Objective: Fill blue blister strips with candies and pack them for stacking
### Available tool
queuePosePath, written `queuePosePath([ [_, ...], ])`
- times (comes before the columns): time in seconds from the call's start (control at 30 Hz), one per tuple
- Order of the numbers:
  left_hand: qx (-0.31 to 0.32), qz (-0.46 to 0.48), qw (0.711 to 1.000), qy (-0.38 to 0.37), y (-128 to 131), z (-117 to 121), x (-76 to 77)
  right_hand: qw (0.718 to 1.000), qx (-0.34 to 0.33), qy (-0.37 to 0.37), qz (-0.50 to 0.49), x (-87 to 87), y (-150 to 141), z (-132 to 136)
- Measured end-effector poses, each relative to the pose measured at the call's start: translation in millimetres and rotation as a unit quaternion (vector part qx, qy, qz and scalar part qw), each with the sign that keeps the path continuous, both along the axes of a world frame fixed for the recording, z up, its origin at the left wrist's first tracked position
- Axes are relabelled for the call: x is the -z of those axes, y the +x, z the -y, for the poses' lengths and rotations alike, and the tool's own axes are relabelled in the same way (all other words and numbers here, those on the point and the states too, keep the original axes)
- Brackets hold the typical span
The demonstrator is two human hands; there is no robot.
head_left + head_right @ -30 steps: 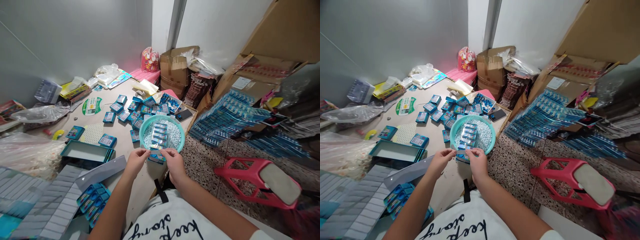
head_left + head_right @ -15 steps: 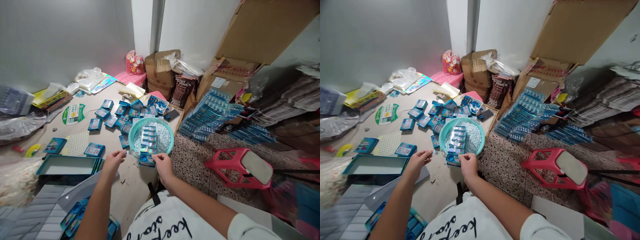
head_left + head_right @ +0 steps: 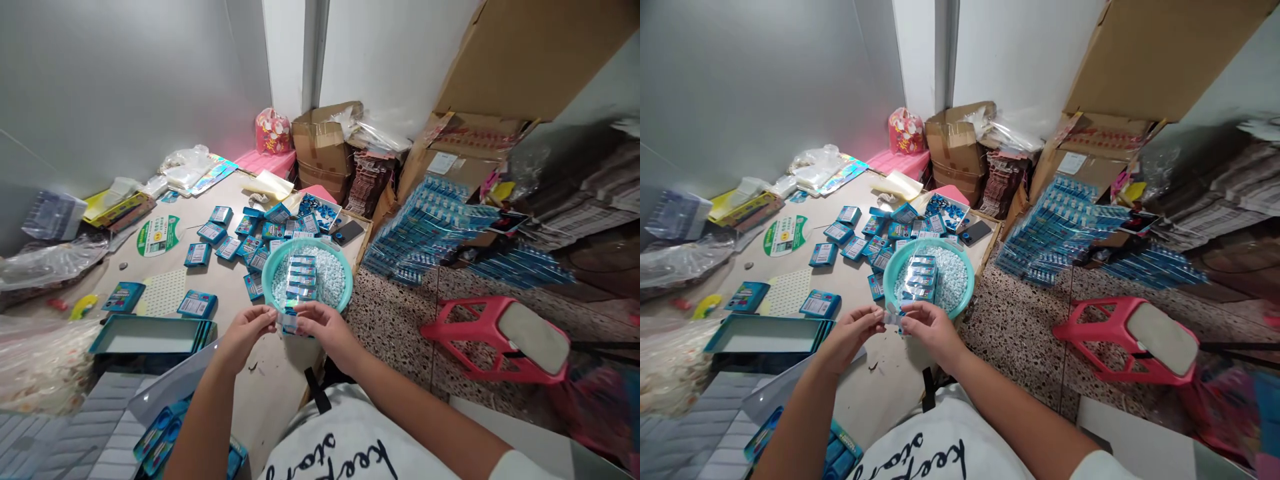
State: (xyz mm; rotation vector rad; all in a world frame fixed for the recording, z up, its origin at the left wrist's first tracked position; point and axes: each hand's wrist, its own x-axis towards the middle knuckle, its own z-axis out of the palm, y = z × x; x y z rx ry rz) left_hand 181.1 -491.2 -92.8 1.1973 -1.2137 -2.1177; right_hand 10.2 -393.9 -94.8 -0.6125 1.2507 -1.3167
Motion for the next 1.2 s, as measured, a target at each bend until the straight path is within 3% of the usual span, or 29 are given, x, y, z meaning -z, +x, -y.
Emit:
queuePosePath([
  [0.13,0.018,0.075,0.996,-0.041,-7,0,14.2,0.996,0.031,0.004,-0.082,18.9,0,5],
  [0.3,-0.002,0.125,0.990,-0.071,-12,0,33.3,0.974,0.034,0.004,-0.223,37.0,-3,8],
  [0.63,0.013,0.157,0.986,-0.062,-5,8,51.5,0.908,-0.038,-0.016,-0.417,34.0,-4,18],
  [0.83,0.012,0.148,0.989,0.011,-7,2,61.7,0.900,-0.061,-0.008,-0.431,37.9,-11,22],
  [0.97,-0.036,0.178,0.983,0.028,-3,-9,87.0,0.921,-0.050,0.020,-0.385,50.2,-25,22],
  [1.1,-0.111,0.186,0.976,-0.027,3,-16,112.3,0.945,-0.007,0.017,-0.327,64.4,-38,13],
  [1.2,-0.121,0.150,0.976,-0.100,2,-14,117.4,0.952,0.039,0.022,-0.304,73.9,-45,3],
])
